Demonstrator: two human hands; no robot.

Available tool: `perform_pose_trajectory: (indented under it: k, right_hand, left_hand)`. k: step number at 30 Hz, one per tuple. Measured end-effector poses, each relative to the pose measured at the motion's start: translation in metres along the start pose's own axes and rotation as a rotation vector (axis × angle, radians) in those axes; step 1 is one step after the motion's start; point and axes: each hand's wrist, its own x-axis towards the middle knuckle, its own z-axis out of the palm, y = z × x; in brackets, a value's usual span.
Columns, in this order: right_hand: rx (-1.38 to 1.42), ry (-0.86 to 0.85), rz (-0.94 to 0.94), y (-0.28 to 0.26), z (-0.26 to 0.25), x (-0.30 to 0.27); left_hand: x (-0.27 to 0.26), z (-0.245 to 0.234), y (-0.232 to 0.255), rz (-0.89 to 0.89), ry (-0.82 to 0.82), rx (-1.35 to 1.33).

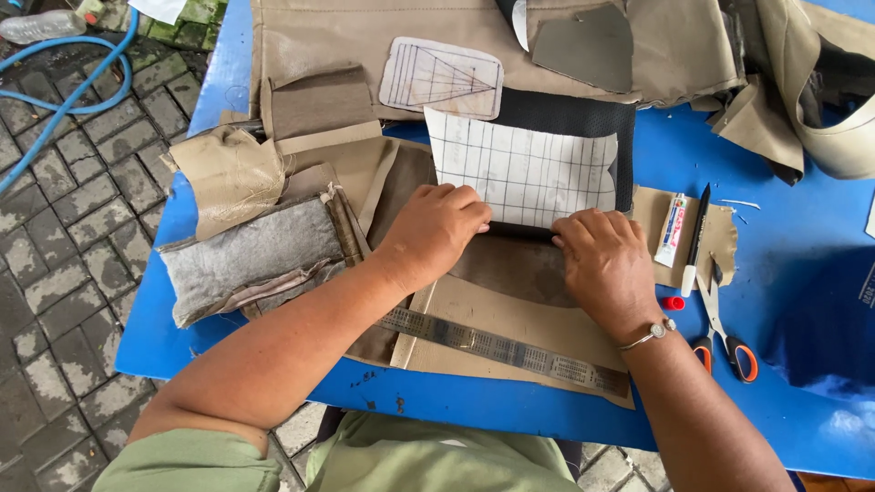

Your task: Marking a template and folding leather material over it to prepare a component

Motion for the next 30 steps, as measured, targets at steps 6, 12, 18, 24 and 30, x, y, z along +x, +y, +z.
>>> perform_pose_trajectory:
  k: [6, 12, 18, 24, 30]
  right_hand:
    - [-0.014, -0.016, 0.013, -0.009, -0.013, 0.000]
    - [-0.017, -0.051, 0.024, -0.007, -0.015, 0.003]
    - [-0.035, -0.030, 0.024, -0.002, -0.007, 0.003]
    - [-0.032, 0.009, -0.054, 0.007, -0.002, -0.004]
    - [0.008, -0.015, 0.013, 0.003, -0.004, -0.003]
  left_hand:
    - [-0.009, 0.004, 0.002, 0.116, -0.001, 0.111]
    - [-0.004, 0.007, -0.005, 0.078, 0.028, 0.072]
    - [0.000, 0.021, -0.014, 0.037, 0.094, 0.001]
    - [-0.004, 0.013, -0.009, 0.038, 0.071, -0.007]
    - [0.001, -0.006, -0.008, -0.025, -0.101, -0.034]
